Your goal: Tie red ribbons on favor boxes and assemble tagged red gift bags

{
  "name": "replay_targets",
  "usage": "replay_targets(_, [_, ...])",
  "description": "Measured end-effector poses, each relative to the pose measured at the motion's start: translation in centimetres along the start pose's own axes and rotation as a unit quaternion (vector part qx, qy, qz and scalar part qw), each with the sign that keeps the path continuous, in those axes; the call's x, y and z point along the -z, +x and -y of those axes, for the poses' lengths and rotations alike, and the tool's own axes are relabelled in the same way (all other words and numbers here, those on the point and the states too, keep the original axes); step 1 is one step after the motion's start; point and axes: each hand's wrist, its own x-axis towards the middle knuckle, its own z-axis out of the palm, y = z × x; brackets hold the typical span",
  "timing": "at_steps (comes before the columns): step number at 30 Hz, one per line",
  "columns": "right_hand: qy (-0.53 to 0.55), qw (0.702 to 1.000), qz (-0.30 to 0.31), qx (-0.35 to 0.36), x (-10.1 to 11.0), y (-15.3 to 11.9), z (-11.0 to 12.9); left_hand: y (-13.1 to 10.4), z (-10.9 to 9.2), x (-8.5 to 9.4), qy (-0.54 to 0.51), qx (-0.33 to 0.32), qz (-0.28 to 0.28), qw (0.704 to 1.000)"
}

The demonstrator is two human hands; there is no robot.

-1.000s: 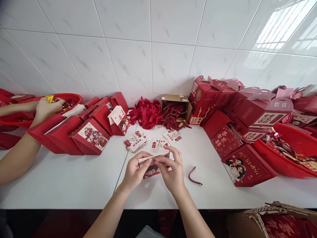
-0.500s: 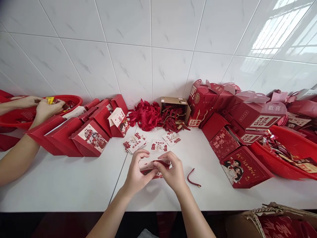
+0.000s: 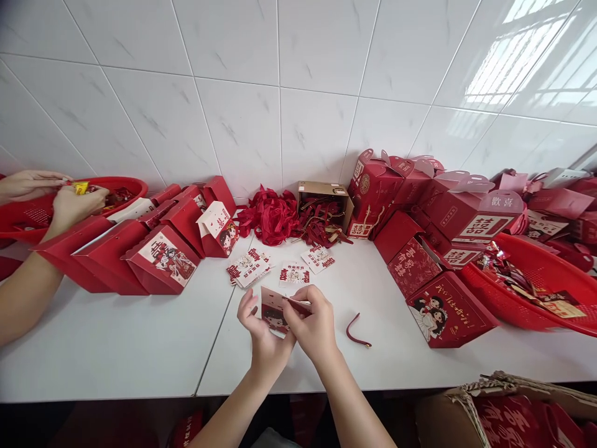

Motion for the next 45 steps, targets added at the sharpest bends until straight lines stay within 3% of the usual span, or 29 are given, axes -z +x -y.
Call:
replay_targets(8, [0.009,1.000,-0.007,-0.024,-0.2,0.1,0.1,-2.4,0.4,-0.7,0.128,0.031,-0.023,0.991])
replay_targets(15, [0.021,0.999,-0.029,-0.033,-0.2,0.4,-0.3,-1.5,0.1,-0.2,0.069,0.108,0.002,0.992])
replay_targets(22, [0.020,0.999,-0.023,-0.044,-0.2,0.3,-0.1,-0.6,-0.6,-0.5,-0.052,0.260,0.043,0.963])
replay_targets(26, [0.011,0.999,-0.028,-0.037,-0.1,0.3,-0.1,0.3,-0.6,0.2,-0.033,0.225,0.059,0.972])
replay_targets(29, [0.005,0.999,-0.032,-0.016,0.0,0.3,-0.2,1.7,-0.1,1.8,0.005,0.176,0.070,0.982])
replay_targets(32, [0.003,1.000,-0.026,0.012,0.3,0.1,-0.6,3.5,0.2,3.9,0.086,0.064,0.119,0.987])
replay_targets(35, [0.002,0.999,-0.016,0.049,0.6,-0.3,-1.0,5.0,-0.4,6.0,0.138,-0.025,0.206,0.968])
replay_targets(39, [0.009,0.993,0.002,0.115,1.2,-1.2,-1.4,5.9,-1.8,8.2,0.153,-0.024,0.296,0.942])
replay_targets(45, [0.025,0.984,0.021,0.174,2.4,-2.3,-1.4,5.8,-3.5,10.9,0.182,0.073,0.443,0.875])
